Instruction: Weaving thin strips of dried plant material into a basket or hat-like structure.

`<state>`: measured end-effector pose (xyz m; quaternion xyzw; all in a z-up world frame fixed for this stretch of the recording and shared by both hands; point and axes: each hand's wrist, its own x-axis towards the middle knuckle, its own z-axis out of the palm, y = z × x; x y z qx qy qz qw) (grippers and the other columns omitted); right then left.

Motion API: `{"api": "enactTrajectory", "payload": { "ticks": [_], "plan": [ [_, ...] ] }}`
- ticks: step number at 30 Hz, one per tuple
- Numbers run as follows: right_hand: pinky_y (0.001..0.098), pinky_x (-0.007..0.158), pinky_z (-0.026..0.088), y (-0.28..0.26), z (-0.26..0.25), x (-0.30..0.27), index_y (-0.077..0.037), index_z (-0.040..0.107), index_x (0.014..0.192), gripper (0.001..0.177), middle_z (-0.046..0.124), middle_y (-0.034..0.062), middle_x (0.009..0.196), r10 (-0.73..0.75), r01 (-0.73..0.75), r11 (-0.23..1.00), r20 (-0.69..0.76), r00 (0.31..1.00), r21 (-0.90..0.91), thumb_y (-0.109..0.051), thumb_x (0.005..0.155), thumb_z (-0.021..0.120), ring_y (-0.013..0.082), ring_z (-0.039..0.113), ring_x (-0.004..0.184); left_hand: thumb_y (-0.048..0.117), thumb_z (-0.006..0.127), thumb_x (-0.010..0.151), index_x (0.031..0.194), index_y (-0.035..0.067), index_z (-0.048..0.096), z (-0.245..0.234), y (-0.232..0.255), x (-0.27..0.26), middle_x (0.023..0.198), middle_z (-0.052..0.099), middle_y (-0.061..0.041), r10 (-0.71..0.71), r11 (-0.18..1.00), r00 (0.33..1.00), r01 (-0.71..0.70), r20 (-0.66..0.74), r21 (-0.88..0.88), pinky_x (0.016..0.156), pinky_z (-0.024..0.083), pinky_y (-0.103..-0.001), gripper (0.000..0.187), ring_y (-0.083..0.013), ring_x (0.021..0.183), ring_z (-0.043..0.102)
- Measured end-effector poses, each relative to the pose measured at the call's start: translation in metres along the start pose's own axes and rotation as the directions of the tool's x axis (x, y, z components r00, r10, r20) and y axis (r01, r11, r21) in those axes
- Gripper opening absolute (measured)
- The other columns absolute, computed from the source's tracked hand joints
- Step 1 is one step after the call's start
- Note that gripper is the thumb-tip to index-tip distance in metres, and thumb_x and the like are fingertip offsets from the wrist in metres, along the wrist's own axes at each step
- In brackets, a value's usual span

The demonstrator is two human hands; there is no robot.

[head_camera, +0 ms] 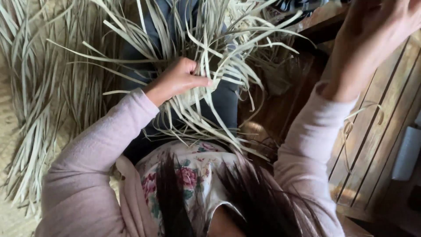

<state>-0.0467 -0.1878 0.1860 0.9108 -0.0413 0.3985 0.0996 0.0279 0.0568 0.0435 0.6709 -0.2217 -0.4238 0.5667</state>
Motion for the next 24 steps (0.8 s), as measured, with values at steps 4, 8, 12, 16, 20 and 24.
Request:
{"api": "enactTrajectory", "payload": {
  "ticks": [4,8,12,16,20,24],
  "plan": [
    [0.0376,0.068,0.040,-0.011,-0.009,-0.044,-0.004,0.067,0.095,0.010,0.045,0.0079,0.074,-0.059,-0.180,0.890,0.496,0.866,0.419,-0.001,0.088,0.074,0.0257,0.045,0.066,0.010,0.060,0.083,0.070,0.003,0.049,-0.002,-0.011,-0.007,0.052,0.042,-0.004,0.084,0.980,0.996,-0.078,-0.021,0.184,0.035,0.028,-0.021,0.019,-0.0105,0.037,0.034],
    [0.0333,0.063,0.046,-0.039,-0.014,-0.071,0.005,0.061,0.076,0.005,0.061,0.0163,0.072,-0.273,-0.467,0.454,0.618,0.738,0.759,0.001,0.078,0.063,0.0280,0.059,0.064,0.011,0.058,0.083,0.090,0.002,0.056,0.004,-0.010,-0.046,0.080,0.057,-0.014,0.399,0.682,0.900,-0.163,-0.176,0.713,0.047,0.049,-0.033,0.012,-0.0259,0.060,0.060],
    [0.0367,0.067,0.048,-0.077,0.000,-0.085,0.010,0.062,0.089,0.018,0.062,0.0175,0.075,-0.275,-0.556,0.113,0.563,0.779,0.824,-0.003,0.077,0.058,0.0258,0.060,0.067,0.001,0.052,0.081,0.085,0.005,0.056,0.015,-0.019,-0.067,0.086,0.055,-0.011,0.280,0.651,0.938,-0.028,-0.206,0.758,0.053,0.053,-0.034,0.006,-0.0235,0.066,0.062],
    [0.0378,0.072,0.048,-0.112,0.019,-0.077,0.007,0.060,0.098,0.017,0.060,0.0192,0.090,-0.241,-0.523,0.131,0.539,0.807,0.842,0.000,0.083,0.054,0.0275,0.059,0.080,-0.003,0.048,0.083,0.088,0.002,0.056,0.012,-0.016,-0.066,0.089,0.055,-0.016,0.208,0.780,0.952,-0.024,-0.223,0.625,0.054,0.053,-0.036,0.011,-0.0264,0.066,0.062],
    [0.0364,0.073,0.046,-0.119,0.021,-0.078,0.009,0.060,0.090,0.010,0.058,0.0196,0.083,-0.219,-0.514,0.227,0.558,0.801,0.827,0.007,0.084,0.051,0.0309,0.058,0.079,0.003,0.053,0.082,0.085,0.001,0.059,0.015,-0.031,-0.060,0.078,0.054,-0.015,0.301,0.929,0.910,-0.212,-0.285,0.304,0.058,0.046,-0.036,0.007,-0.0297,0.068,0.057],
    [0.0359,0.068,0.046,-0.129,0.018,-0.078,0.007,0.060,0.088,0.007,0.052,0.0170,0.077,-0.291,-0.476,0.344,0.574,0.766,0.810,0.003,0.085,0.055,0.0295,0.055,0.074,-0.001,0.055,0.082,0.081,-0.002,0.062,0.014,-0.035,-0.057,0.075,0.053,-0.011,0.369,0.927,0.879,-0.323,-0.301,0.192,0.056,0.042,-0.027,0.007,-0.0194,0.065,0.052]
  ]
}}
